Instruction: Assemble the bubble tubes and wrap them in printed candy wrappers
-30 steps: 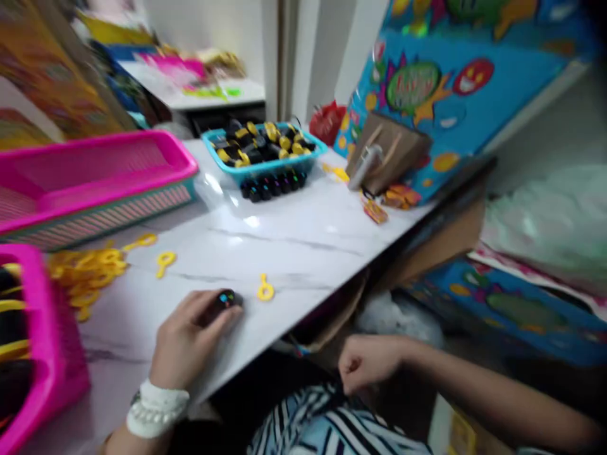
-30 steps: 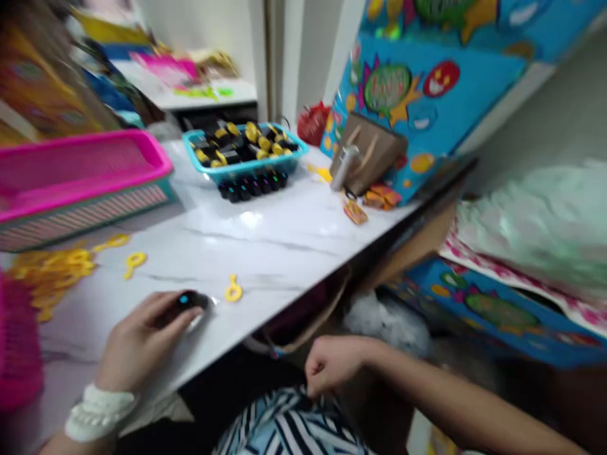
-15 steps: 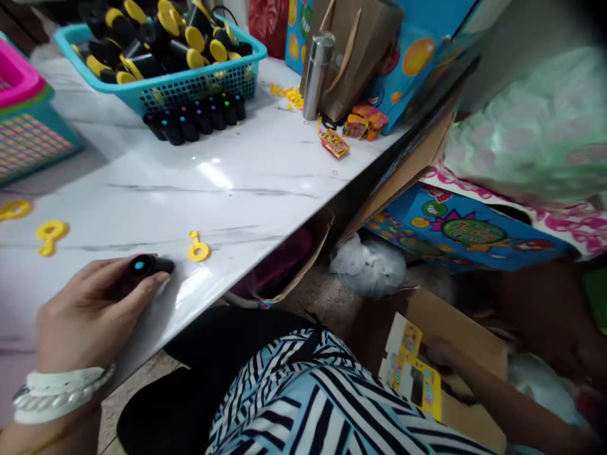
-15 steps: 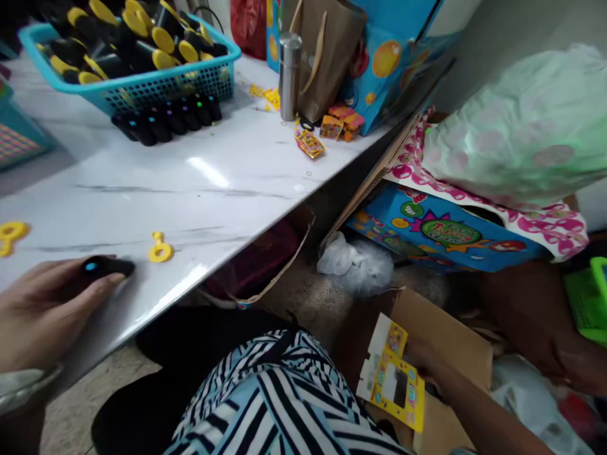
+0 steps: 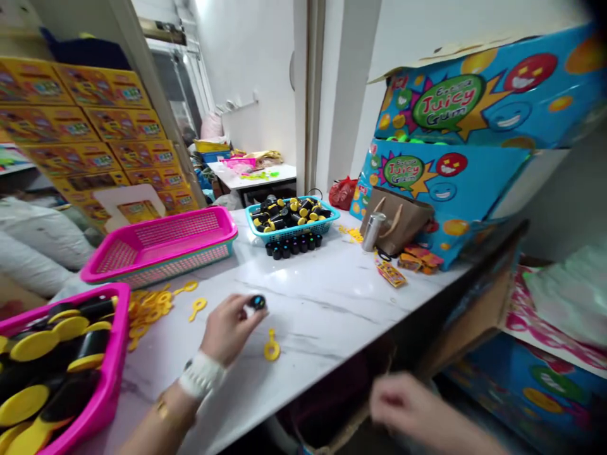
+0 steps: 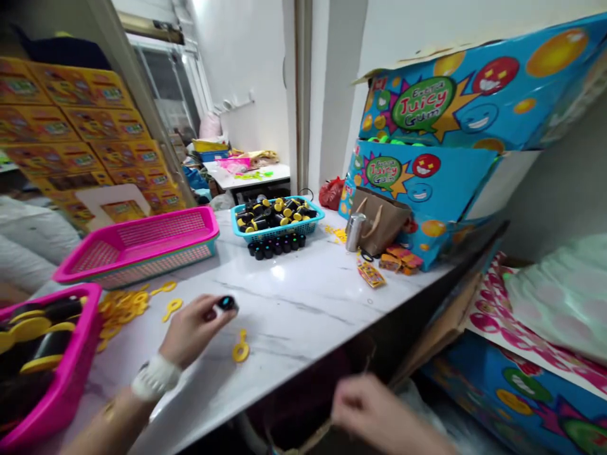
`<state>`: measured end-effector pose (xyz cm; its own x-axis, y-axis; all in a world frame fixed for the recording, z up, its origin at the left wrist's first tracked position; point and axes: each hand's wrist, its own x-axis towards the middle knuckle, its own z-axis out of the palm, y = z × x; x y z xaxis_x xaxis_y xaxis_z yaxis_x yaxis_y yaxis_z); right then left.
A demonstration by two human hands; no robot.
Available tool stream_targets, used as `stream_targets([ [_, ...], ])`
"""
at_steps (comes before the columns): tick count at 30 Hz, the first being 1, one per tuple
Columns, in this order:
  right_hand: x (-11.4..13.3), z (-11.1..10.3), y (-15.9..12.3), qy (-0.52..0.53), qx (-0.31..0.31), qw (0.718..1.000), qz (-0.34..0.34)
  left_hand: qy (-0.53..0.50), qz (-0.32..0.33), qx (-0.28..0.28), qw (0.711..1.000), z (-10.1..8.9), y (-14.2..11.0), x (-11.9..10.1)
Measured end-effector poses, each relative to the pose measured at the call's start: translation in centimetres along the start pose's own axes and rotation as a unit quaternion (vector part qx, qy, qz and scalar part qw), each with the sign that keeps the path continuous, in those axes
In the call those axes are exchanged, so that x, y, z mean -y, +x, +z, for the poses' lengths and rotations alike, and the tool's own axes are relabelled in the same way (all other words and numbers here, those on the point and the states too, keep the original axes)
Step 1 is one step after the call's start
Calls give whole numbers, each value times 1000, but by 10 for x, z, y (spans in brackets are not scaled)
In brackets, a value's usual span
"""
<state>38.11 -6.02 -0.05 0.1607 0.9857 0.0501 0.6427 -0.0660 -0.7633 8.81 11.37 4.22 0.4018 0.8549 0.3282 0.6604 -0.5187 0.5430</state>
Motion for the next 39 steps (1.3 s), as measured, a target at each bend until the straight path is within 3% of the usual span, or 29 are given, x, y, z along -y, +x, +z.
stream_targets([
  [2, 9, 1, 43, -37, -4, 999, -20, 16, -6, 11, 1000, 16, 36, -16],
  [7, 22, 13, 202, -131, -119, 984, 13, 17, -11, 63, 998, 85, 106, -32],
  [10, 14, 23, 249, -176, -129, 975, 34, 23, -23, 76, 997, 116, 123, -31],
  [16, -9, 20, 258, -225, -106, 969, 2, 9, -30, 86, 996, 129, 129, -23],
  [20, -15, 17, 258, -229, -136, 964, -8, 19, -62, 56, 996, 130, 127, -22],
  [24, -13, 24, 260, -235, -168, 957, -18, 33, -90, 28, 995, 133, 127, -23],
  [34, 2, 46, 274, -243, -183, 953, -14, 31, -81, 35, 996, 136, 129, -21],
  [39, 2, 46, 277, -196, -192, 961, -20, 33, -82, 38, 995, 138, 129, -20],
])
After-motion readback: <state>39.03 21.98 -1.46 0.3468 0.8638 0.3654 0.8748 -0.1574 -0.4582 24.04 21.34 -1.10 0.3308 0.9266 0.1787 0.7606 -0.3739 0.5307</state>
